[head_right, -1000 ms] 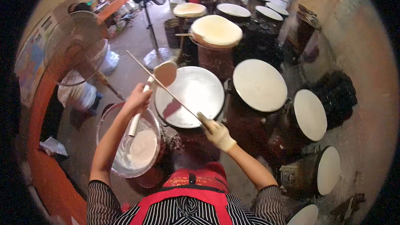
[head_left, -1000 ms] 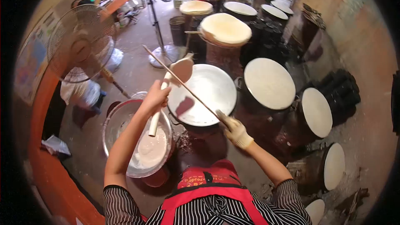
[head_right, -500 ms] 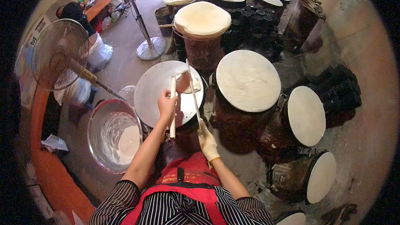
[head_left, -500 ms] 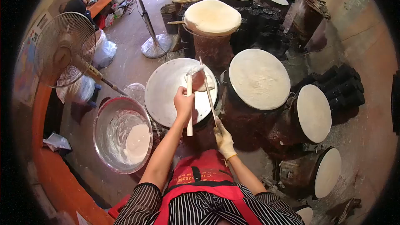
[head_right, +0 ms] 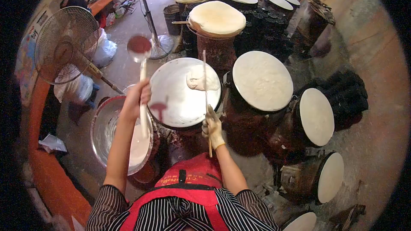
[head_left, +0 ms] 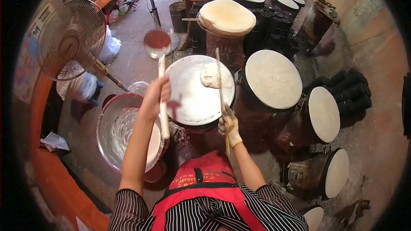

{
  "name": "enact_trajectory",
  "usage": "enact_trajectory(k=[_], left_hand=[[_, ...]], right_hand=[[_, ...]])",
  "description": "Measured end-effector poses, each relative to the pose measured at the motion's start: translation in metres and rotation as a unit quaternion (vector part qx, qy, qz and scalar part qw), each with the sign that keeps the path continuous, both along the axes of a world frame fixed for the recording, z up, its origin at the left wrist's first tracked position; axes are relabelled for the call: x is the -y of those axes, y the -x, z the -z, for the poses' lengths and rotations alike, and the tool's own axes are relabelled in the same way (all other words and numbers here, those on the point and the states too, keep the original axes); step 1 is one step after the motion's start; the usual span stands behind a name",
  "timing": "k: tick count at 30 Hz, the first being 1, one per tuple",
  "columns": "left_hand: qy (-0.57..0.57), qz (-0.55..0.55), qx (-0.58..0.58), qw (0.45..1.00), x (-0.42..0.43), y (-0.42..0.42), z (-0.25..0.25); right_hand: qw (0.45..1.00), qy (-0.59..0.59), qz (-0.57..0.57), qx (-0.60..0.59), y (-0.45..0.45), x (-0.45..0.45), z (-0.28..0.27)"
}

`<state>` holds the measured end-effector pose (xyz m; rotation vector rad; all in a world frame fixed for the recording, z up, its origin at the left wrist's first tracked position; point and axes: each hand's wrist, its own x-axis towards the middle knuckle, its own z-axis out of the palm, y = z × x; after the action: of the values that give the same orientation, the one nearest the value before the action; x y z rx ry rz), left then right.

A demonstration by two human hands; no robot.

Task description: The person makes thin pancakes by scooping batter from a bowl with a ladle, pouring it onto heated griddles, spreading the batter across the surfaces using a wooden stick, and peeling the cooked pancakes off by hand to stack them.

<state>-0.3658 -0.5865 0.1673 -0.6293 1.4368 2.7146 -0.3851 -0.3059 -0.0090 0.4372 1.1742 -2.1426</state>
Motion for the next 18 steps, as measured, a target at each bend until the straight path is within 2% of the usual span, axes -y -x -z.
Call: enact_trajectory(k=[1, 3, 4, 5, 6, 8, 9, 11, 13, 14, 16, 17, 18], left_hand=[[-0.03, -0.009, 0.042, 0.999, 0.007, -0.023, 0.015], [-0.035, 0.036, 0.099, 0.994, 0.026, -0.073, 0.058], [-0.113, 0.028, 0.135, 0.984, 0.04, -0.096, 0.089], [-0.107, 0.029, 0.164, 0.98, 0.052, -0.118, 0.115], [-0.099, -0.014, 0.173, 0.98, 0.053, -0.138, 0.119], [-0.049, -0.114, 0.158, 0.98, 0.054, -0.175, 0.112], [-0.008, -0.168, 0.136, 0.976, 0.056, -0.195, 0.101], [0.049, -0.248, 0.111, 0.961, 0.064, -0.219, 0.096], [0.078, -0.305, 0.112, 0.942, 0.083, -0.245, 0.101], [0.045, -0.293, 0.146, 0.944, 0.098, -0.263, 0.115], [-0.018, -0.266, 0.208, 0.941, 0.143, -0.298, 0.17], [-0.203, -0.269, 0.175, 0.925, 0.163, -0.32, 0.204], [-0.148, -0.271, 0.187, 0.932, 0.157, -0.334, 0.207]], right_hand=[[0.997, 0.053, 0.033, 0.034, -0.013, -0.004, 0.005], [0.995, -0.04, 0.088, 0.027, -0.041, 0.006, 0.04], [0.987, -0.108, 0.122, 0.005, -0.054, 0.023, 0.047], [0.981, -0.13, 0.137, -0.054, -0.065, 0.041, 0.038], [0.987, -0.085, 0.137, -0.013, -0.061, 0.055, 0.046], [0.985, -0.085, 0.145, -0.047, -0.05, 0.091, 0.033], [0.988, -0.053, 0.144, 0.011, -0.031, 0.105, 0.034], [0.988, 0.009, 0.149, 0.043, 0.001, 0.132, 0.031], [0.99, -0.108, 0.08, -0.042, 0.011, 0.147, 0.016], [0.968, -0.198, 0.043, -0.152, 0.006, 0.15, 0.014], [0.966, -0.153, -0.069, -0.199, 0.004, 0.126, 0.01], [0.977, -0.145, -0.071, -0.137, -0.004, 0.115, -0.009], [0.978, -0.133, -0.056, -0.148, -0.016, 0.101, -0.004]])
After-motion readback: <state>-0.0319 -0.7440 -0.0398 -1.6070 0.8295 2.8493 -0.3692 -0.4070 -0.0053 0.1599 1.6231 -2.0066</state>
